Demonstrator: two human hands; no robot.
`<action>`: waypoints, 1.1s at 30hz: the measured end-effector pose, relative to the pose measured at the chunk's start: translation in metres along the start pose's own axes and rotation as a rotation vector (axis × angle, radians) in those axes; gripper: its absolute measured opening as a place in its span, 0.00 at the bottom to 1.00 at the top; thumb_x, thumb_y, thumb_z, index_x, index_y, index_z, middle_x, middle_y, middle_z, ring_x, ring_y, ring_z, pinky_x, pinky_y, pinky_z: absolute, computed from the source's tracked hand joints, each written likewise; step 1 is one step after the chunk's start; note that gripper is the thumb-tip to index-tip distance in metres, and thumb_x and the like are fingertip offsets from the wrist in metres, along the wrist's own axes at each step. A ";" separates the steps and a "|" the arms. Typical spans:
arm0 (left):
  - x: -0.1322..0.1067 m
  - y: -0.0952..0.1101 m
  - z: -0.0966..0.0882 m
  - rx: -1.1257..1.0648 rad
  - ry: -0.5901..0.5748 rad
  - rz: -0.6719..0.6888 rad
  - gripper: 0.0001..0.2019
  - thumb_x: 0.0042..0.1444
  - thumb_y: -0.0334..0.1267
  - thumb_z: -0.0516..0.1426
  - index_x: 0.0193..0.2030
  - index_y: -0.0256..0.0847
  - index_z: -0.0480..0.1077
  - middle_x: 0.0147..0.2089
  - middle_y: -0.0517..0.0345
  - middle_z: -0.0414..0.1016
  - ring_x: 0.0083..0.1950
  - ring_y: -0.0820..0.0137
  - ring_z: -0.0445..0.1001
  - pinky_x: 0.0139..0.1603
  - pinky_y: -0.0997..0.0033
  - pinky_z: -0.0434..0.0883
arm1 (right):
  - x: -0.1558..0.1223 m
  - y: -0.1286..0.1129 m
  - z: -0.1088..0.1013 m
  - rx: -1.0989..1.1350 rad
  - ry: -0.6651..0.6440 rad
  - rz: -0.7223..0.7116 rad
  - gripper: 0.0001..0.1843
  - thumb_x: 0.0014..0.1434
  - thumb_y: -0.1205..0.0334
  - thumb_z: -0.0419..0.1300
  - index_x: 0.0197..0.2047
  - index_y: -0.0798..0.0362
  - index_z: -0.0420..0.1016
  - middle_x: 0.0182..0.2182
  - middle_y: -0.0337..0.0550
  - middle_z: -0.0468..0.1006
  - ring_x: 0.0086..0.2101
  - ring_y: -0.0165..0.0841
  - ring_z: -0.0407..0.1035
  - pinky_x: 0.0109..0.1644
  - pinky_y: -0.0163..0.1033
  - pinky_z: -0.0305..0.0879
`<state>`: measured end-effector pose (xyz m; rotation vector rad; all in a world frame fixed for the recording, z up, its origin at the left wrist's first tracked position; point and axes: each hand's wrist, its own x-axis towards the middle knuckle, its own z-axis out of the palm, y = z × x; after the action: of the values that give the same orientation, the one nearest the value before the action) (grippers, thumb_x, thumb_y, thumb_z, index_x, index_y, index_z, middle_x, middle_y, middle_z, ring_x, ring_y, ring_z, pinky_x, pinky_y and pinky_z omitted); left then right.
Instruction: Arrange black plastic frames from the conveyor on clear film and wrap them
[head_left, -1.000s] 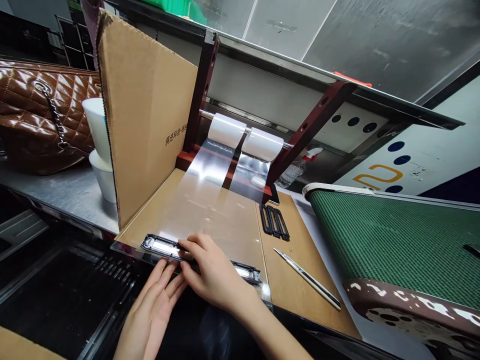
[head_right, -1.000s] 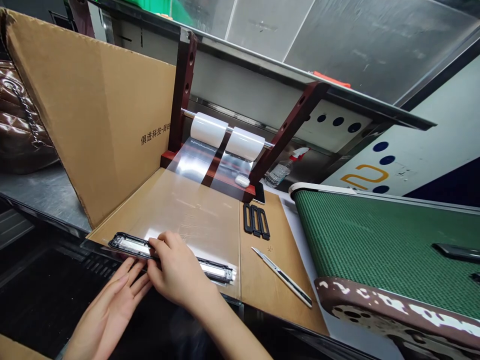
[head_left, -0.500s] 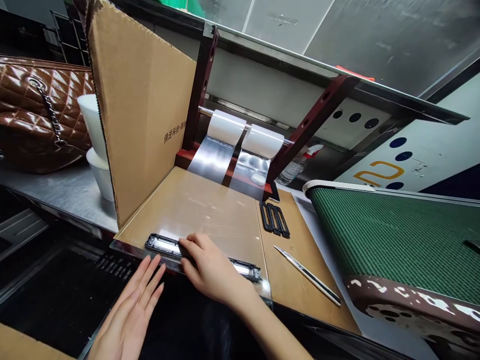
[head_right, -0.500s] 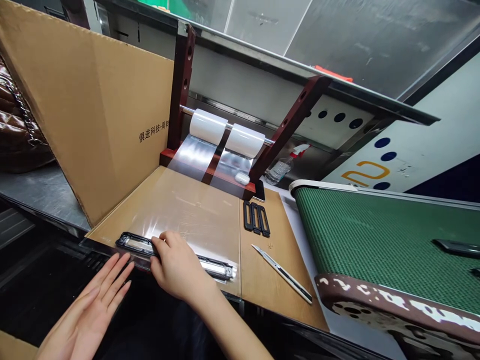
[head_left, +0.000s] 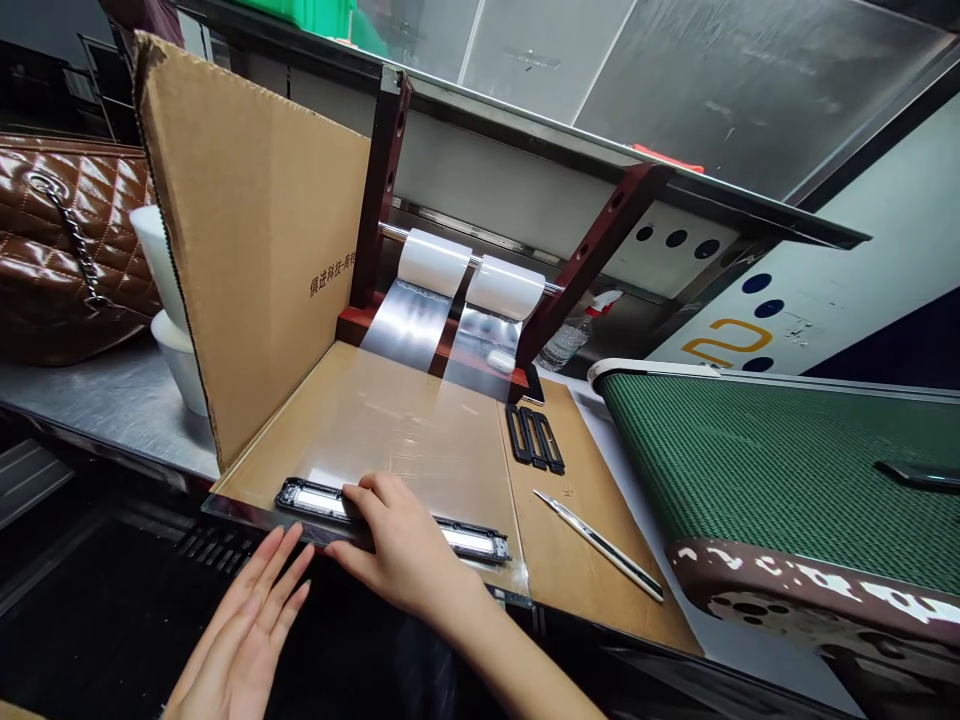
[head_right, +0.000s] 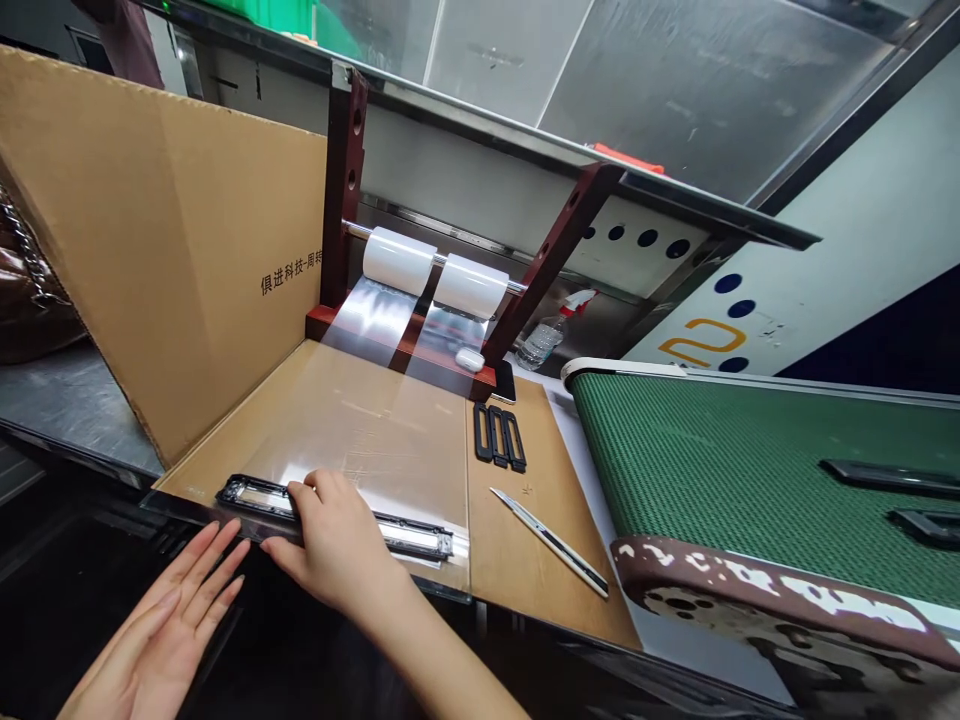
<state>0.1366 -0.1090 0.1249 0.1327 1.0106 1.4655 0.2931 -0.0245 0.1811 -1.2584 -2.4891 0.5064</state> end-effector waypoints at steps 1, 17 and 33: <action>0.001 0.000 -0.001 0.006 -0.025 -0.002 0.21 0.50 0.50 0.66 0.52 0.55 0.78 0.62 0.62 0.76 0.69 0.54 0.64 0.72 0.57 0.54 | 0.001 0.000 0.002 -0.005 0.011 0.003 0.24 0.59 0.56 0.68 0.55 0.56 0.71 0.48 0.51 0.74 0.47 0.42 0.69 0.52 0.45 0.70; 0.001 -0.002 0.005 0.051 -0.112 0.007 0.23 0.51 0.51 0.65 0.54 0.56 0.76 0.63 0.61 0.75 0.69 0.55 0.63 0.71 0.56 0.54 | 0.003 0.000 0.008 -0.045 0.068 -0.001 0.16 0.64 0.66 0.58 0.55 0.58 0.72 0.46 0.51 0.74 0.46 0.40 0.69 0.53 0.45 0.70; 0.010 -0.012 -0.029 0.108 -0.135 0.061 0.23 0.54 0.50 0.64 0.57 0.52 0.74 0.62 0.58 0.76 0.63 0.58 0.72 0.55 0.73 0.74 | -0.003 -0.006 0.016 -0.037 0.075 -0.027 0.22 0.62 0.58 0.64 0.56 0.57 0.72 0.47 0.52 0.76 0.45 0.42 0.70 0.50 0.45 0.70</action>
<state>0.1256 -0.1165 0.0951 0.3391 0.9828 1.4372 0.2837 -0.0330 0.1687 -1.2326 -2.4603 0.4014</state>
